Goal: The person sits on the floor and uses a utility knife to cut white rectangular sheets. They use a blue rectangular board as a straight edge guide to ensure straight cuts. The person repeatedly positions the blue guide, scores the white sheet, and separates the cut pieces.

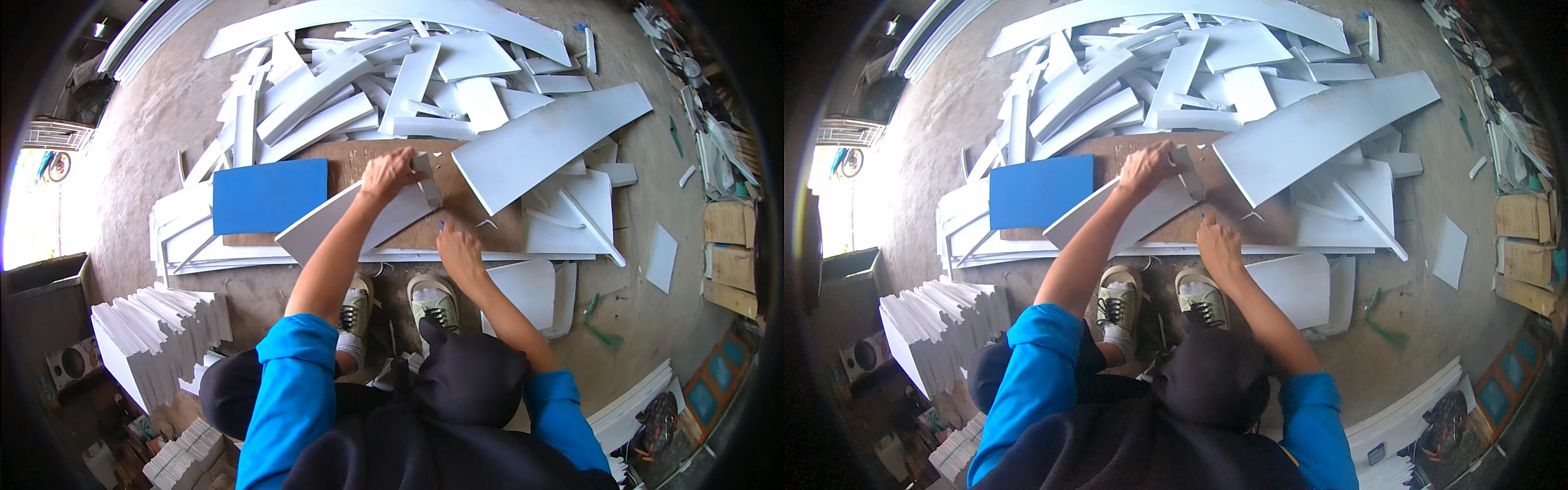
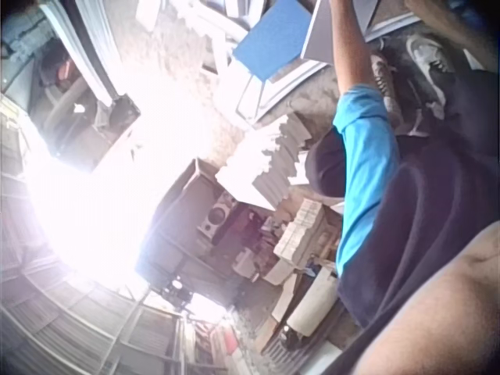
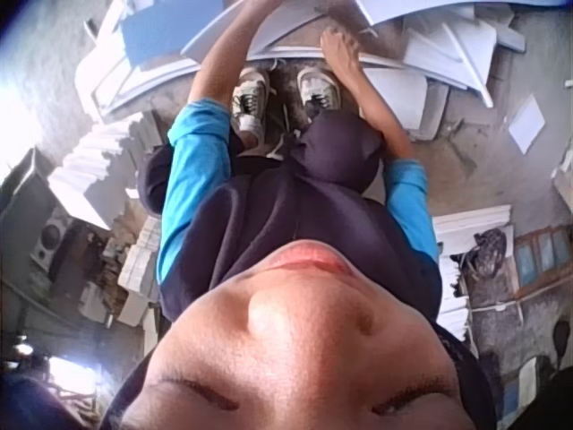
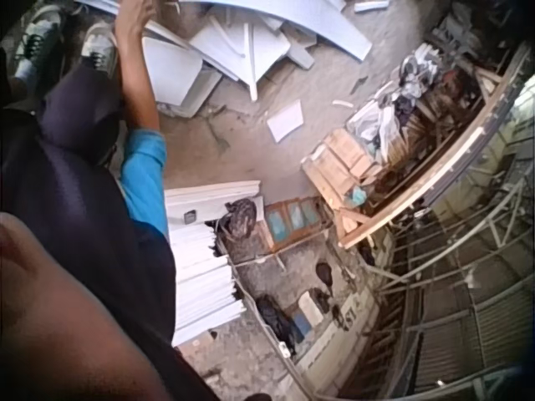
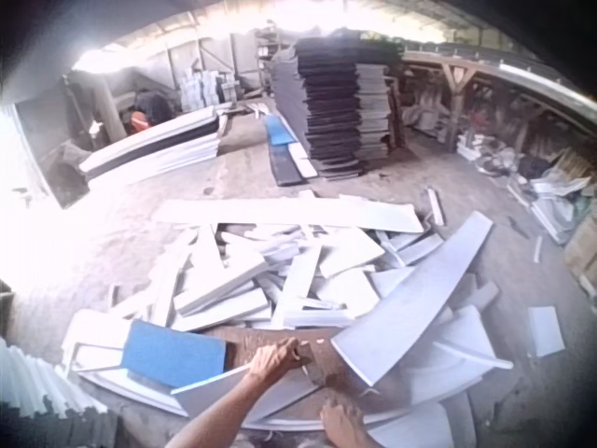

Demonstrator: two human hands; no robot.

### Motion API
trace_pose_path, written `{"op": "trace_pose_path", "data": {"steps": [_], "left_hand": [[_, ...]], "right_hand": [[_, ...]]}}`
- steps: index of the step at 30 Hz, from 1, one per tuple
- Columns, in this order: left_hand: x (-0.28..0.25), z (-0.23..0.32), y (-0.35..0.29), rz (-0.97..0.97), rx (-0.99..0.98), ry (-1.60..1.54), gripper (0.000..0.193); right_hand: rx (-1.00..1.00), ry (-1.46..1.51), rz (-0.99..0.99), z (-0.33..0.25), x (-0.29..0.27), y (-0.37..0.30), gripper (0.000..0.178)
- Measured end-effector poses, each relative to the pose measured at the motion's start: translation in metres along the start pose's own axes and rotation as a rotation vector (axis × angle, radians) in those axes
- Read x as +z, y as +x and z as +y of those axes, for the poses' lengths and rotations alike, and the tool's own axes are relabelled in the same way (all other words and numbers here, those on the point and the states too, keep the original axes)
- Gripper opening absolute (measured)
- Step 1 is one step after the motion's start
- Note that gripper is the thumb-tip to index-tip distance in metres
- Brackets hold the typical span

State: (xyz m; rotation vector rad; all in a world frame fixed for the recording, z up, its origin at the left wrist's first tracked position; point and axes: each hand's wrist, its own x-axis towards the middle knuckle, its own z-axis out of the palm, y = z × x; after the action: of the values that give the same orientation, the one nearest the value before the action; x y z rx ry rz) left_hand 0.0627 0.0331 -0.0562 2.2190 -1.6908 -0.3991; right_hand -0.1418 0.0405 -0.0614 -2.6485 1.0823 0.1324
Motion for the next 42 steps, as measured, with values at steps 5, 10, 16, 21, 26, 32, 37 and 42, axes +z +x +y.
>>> {"op": "trace_pose_path", "data": {"steps": [5,10,16,21,26,32,37,42], "left_hand": [[0.002,-0.009,0.005,-0.045,0.003,-0.035,0.053],[0.023,-0.001,-0.026,0.321,0.085,0.158,0.065],[0.043,0.017,-0.07,0.202,0.022,0.062,0.085],[0.052,0.016,-0.068,0.16,-0.019,0.151,0.085],[0.048,0.013,-0.064,0.163,0.05,0.175,0.077],[0.043,0.012,-0.061,0.168,0.055,0.179,0.072],[0.038,0.011,-0.058,0.142,0.058,0.192,0.069],[0.035,0.01,-0.055,0.116,0.071,0.209,0.066]], "right_hand": [[-0.005,0.022,-0.041,0.007,-0.001,-0.011,0.021],[-0.017,0.047,-0.024,0.014,-0.001,-0.013,0.023],[0.01,0.128,0.069,0.022,0.005,-0.019,0.025],[0.006,0.188,0.072,0.024,0.015,-0.018,0.023],[-0.034,0.206,0.166,0.019,0.011,-0.013,0.021],[-0.081,0.146,0.15,0.019,0.002,-0.008,0.018],[-0.107,0.145,0.146,0.021,-0.007,-0.006,0.017],[-0.136,0.139,0.15,0.025,-0.005,0.006,0.017]]}}
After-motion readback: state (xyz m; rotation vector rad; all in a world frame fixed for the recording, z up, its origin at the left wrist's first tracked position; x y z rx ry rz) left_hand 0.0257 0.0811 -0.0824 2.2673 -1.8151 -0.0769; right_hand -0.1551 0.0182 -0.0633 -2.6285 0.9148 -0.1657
